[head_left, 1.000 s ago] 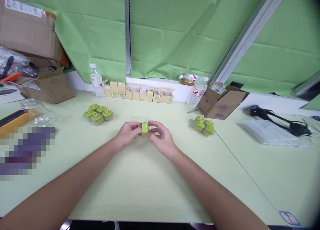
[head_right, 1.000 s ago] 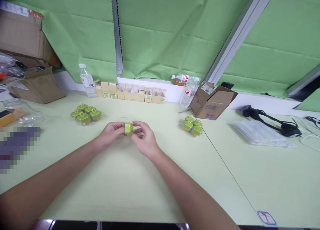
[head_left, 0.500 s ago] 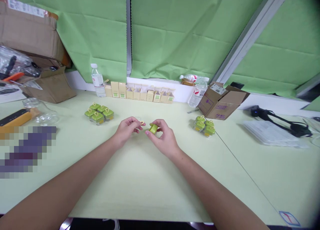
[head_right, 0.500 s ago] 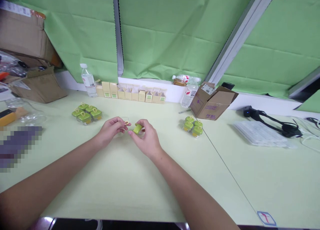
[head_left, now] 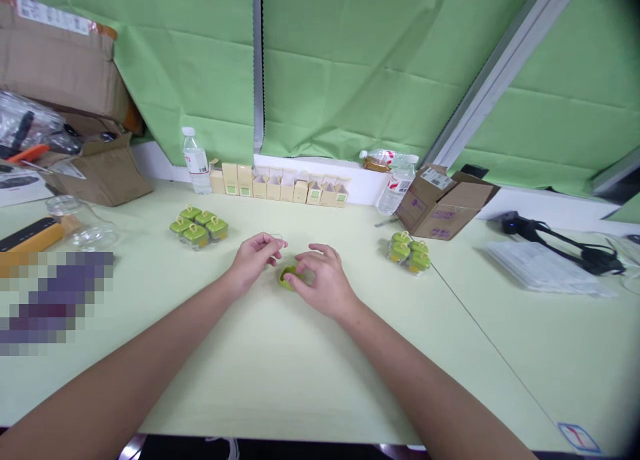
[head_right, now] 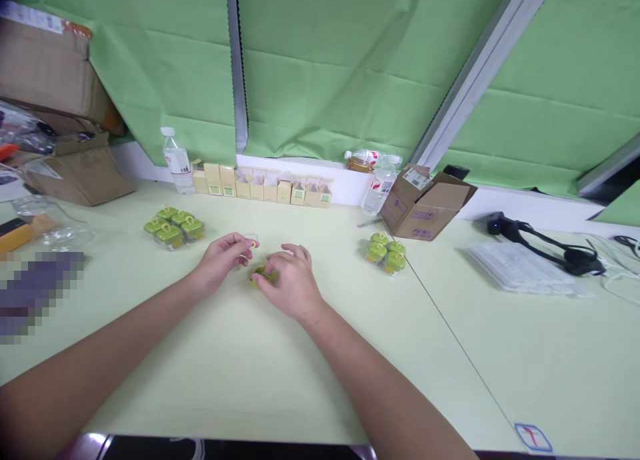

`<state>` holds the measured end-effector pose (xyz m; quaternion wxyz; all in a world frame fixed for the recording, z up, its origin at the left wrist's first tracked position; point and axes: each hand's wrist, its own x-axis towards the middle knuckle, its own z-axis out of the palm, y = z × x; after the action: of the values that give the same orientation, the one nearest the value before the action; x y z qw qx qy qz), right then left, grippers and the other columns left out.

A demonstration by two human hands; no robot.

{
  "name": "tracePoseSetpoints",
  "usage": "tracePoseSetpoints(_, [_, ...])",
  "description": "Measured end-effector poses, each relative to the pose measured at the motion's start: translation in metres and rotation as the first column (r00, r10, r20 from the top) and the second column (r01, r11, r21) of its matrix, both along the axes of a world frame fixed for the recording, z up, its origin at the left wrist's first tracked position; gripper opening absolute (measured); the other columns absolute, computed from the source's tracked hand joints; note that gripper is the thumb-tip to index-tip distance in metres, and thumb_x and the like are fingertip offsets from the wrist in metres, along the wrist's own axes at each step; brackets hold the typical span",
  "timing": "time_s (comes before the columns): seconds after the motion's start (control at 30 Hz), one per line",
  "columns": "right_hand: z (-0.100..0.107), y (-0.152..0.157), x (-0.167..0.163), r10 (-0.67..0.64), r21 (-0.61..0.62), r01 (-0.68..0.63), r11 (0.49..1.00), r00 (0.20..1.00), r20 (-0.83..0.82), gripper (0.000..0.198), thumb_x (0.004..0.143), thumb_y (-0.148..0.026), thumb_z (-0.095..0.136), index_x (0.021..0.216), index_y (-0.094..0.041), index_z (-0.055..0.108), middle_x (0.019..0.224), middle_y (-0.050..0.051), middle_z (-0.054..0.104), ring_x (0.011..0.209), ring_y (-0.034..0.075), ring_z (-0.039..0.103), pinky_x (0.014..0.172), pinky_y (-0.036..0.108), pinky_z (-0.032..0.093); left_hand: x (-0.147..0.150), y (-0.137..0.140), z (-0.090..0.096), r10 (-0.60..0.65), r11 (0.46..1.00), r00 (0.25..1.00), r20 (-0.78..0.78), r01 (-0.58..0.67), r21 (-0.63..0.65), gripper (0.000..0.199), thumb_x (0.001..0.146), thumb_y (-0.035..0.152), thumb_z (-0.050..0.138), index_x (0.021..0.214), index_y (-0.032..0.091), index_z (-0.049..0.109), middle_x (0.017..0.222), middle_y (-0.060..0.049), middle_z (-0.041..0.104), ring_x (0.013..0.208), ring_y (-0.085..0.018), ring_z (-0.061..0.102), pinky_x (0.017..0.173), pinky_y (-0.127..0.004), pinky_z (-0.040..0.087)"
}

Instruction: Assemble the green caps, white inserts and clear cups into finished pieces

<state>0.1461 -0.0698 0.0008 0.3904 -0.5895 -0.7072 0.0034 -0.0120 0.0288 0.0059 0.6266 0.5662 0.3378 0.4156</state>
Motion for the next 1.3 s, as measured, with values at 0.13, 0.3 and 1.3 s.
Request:
tracePoseSetpoints(0.13, [0.004,0.000,0.001,-0.040,0.081,0.045,0.996,0.997,-0.066,0.017,0.083,-0.028,0.066,0.100,-0.023,0.067,0.095,0.007,0.072,0.111,0.028,0.057,0.098,0.045,0.045,0.000,-0.002,0.001,-0.045,0.998,0.999,0.010,0.045,0.047,0.035,0.069,0.042,0.078,0.080,0.018,0.056,0.081,-0.001,0.066,0.063,-0.010,0.055,0.060,-0.025,0.045])
tracePoseSetpoints(0.3, [0.009,-0.002,-0.002,0.066,0.099,-0.060,0.993,0.996,-0.057,0.021,0.085,-0.025,0.065,0.106,-0.025,0.066,0.095,0.004,0.072,0.099,0.024,0.061,0.093,0.041,0.047,0.002,-0.010,-0.003,-0.226,0.971,0.974,0.010,0.224,0.083,0.040,0.071,0.042,0.079,0.089,0.019,0.051,0.077,0.001,0.064,0.062,-0.011,0.057,0.059,-0.025,0.046])
tracePoseSetpoints(1.3, [0.014,0.007,0.027,-0.218,-0.179,0.191,0.965,0.964,-0.150,0.018,0.085,-0.025,0.052,0.080,-0.023,0.069,0.079,0.000,0.071,0.075,0.016,0.063,0.071,0.027,0.045,-0.007,0.020,-0.018,0.252,0.938,0.921,-0.298,-0.157,0.309,0.031,0.085,0.044,0.057,0.108,0.023,0.057,0.123,-0.006,0.059,0.103,-0.022,0.058,0.084,-0.035,0.045])
